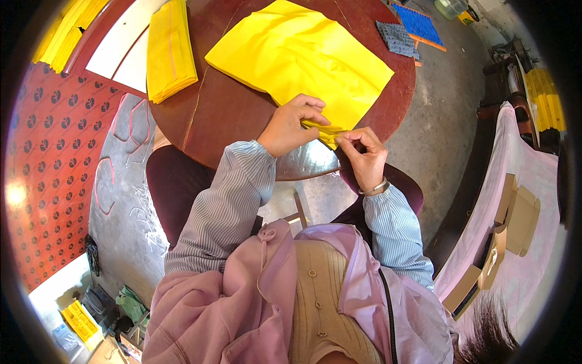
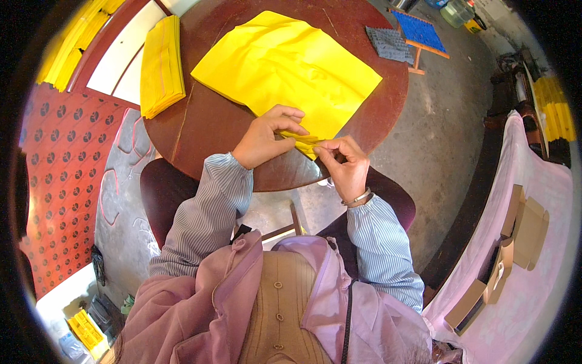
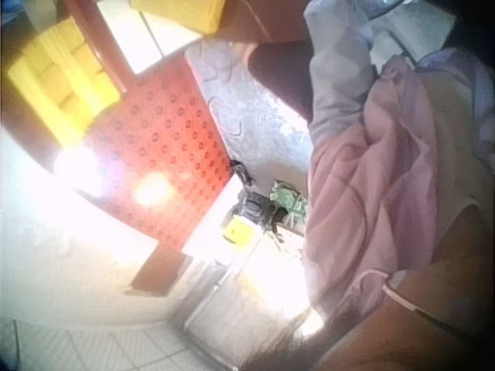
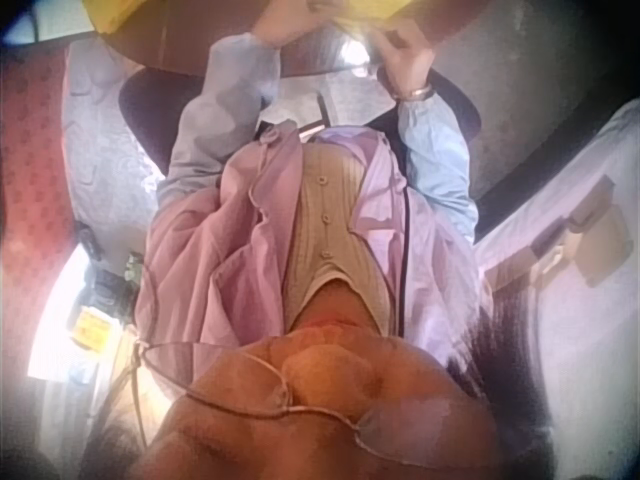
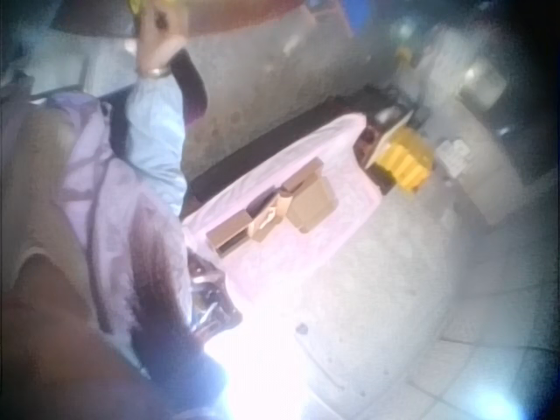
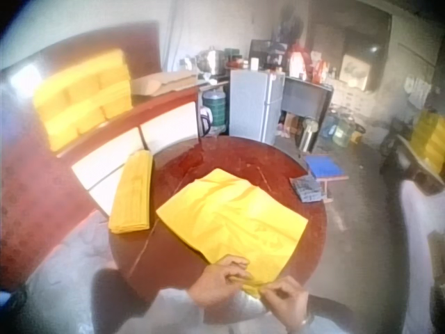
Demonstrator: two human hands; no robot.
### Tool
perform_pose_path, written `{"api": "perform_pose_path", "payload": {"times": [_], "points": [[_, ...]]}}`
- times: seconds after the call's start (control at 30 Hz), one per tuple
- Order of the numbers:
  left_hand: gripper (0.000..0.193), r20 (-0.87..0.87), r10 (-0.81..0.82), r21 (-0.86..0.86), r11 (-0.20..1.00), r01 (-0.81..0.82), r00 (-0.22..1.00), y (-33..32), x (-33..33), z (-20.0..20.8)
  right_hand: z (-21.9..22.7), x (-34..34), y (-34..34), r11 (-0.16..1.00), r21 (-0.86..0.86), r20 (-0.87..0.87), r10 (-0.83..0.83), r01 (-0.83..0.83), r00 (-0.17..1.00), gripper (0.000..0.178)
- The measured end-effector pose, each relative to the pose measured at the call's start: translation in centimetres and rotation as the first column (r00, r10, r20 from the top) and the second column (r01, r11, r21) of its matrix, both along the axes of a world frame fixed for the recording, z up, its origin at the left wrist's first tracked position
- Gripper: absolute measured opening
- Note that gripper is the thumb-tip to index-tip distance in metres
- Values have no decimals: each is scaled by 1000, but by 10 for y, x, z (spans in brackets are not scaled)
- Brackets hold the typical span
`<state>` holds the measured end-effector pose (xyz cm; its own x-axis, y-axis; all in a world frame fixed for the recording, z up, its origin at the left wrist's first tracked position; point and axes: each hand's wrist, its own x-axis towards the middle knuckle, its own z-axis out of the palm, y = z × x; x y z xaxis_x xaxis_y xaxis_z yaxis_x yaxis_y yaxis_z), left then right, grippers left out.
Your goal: The person folds yellow fabric pieces on a round table. They align edges, fold the fabric in half, and stack the finished pieces. The process is repeated with multiple fabric pieces.
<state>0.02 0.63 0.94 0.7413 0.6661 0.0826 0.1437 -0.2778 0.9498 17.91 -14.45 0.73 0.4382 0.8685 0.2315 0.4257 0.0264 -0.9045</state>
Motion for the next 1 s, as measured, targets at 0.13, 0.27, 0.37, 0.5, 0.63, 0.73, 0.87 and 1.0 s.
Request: {"api": "perform_pose_path", "payload": {"times": [0.13, 0.27, 0.37, 0.5, 0.63, 0.73, 0.87, 1.0], "points": [[17, 13, 69, 2, 998, -69, 998, -6, 6, -4, -1, -1, 1, 1000, 17, -8, 1, -1, 1000, 13], [15, 9, 138, 10, 990, -138, 990, -10, 12, -5, 1, -2, 0, 999, 33, 5, 11, -11, 1000, 17], [13, -37, 147, -31, 989, -148, 989, -9, 13, -2, 4, 0, -3, 999, 18, 42, 37, -38, 998, 17], [13, -43, 122, -76, 989, -125, 992, -6, 10, 2, 5, 0, -2, 997, 62, 121, 41, -49, 992, 13], [14, -54, 87, -75, 993, -91, 995, -3, 7, 2, 3, 0, 0, 1000, -1, -8, 8, -8, 1000, 10], [14, -49, 49, -69, 996, -53, 998, 0, 4, 1, 2, 0, 0, 1000, -6, -8, 3, -3, 1000, 11], [13, -16, 5, -49, 999, -6, 1000, 1, 0, 4, 0, 1, 0, 1000, -13, -24, -2, 1, 1000, 10], [16, -30, 3, -13, 1000, -3, 1000, -3, 1, 4, -1, 2, 1, 1000, -10, -25, 5, -6, 1000, 12]]}}
